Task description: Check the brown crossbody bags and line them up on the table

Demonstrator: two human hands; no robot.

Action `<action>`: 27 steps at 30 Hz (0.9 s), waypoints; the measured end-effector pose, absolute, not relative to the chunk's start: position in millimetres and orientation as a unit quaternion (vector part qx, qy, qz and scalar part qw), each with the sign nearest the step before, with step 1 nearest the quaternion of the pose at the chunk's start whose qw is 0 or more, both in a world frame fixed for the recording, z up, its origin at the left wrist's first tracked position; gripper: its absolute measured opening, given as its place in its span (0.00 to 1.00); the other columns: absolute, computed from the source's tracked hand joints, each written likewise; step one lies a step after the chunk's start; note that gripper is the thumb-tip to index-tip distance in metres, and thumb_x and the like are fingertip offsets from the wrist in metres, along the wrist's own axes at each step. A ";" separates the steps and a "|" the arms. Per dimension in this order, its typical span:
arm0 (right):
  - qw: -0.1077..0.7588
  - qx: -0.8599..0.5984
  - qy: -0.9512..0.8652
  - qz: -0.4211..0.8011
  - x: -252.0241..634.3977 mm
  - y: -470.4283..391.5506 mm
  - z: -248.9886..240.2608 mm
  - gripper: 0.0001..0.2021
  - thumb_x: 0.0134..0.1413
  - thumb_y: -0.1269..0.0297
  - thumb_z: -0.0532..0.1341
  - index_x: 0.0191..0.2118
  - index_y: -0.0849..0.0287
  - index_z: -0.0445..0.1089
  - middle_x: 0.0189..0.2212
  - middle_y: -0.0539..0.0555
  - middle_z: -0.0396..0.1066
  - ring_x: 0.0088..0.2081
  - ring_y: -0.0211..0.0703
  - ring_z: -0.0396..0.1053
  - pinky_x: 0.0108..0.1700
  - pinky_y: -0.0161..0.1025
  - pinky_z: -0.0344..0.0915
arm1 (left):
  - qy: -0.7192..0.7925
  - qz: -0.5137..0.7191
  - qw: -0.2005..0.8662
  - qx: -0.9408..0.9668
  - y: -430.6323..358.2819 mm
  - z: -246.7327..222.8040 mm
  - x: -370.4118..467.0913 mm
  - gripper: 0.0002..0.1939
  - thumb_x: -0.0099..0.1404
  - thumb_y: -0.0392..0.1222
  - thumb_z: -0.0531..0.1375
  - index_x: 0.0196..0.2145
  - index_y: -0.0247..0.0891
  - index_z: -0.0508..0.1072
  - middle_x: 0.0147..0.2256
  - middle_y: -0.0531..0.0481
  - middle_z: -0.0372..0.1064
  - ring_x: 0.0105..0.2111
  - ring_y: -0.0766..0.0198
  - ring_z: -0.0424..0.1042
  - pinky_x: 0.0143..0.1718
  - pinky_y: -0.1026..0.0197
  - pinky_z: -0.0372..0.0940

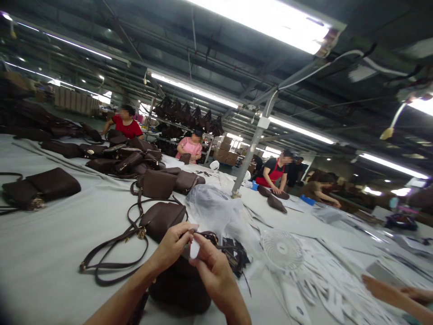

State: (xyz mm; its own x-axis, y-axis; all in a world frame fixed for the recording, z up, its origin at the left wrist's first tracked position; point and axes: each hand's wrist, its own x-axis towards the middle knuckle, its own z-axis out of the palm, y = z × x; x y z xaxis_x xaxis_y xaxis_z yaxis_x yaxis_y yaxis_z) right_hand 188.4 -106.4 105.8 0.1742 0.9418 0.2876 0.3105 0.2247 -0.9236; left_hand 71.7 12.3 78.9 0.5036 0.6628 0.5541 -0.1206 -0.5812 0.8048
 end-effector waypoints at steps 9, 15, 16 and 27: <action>0.571 -0.597 -0.491 0.276 183.7 -107.3 124.5 0.17 0.48 0.48 0.65 0.28 0.60 0.72 0.19 0.48 0.66 0.19 0.31 0.57 0.18 0.29 0.50 | 0.221 0.479 0.389 0.755 -3.4 78.0 73.9 0.14 0.66 0.39 0.51 0.47 0.37 0.70 0.36 0.47 0.76 0.36 0.61 0.74 0.40 0.62 0.66; 0.529 -0.648 -0.430 0.340 186.0 -99.3 112.8 0.21 0.44 0.44 0.64 0.24 0.61 0.66 0.10 0.47 0.65 0.09 0.27 0.50 0.12 0.28 0.40 | 0.242 0.469 0.311 0.790 -12.5 69.6 76.3 0.07 0.68 0.40 0.48 0.37 0.40 0.64 0.27 0.52 0.69 0.28 0.62 0.71 0.32 0.63 0.62; 0.524 -0.654 -0.424 0.343 186.4 -98.7 111.8 0.21 0.44 0.44 0.64 0.24 0.61 0.66 0.11 0.47 0.66 0.08 0.28 0.52 0.12 0.27 0.42 | 0.245 0.466 0.295 0.797 -13.2 68.0 76.5 0.07 0.68 0.40 0.47 0.36 0.41 0.64 0.26 0.52 0.68 0.27 0.62 0.71 0.31 0.63 0.62; 0.597 -0.608 -0.368 0.372 188.2 -95.3 105.7 0.19 0.40 0.52 0.68 0.31 0.60 0.64 0.15 0.45 0.68 0.14 0.33 0.65 0.16 0.26 0.60 | 0.203 0.448 0.180 0.852 -12.6 57.9 75.0 0.10 0.70 0.38 0.46 0.34 0.41 0.65 0.24 0.52 0.69 0.24 0.63 0.70 0.26 0.64 0.56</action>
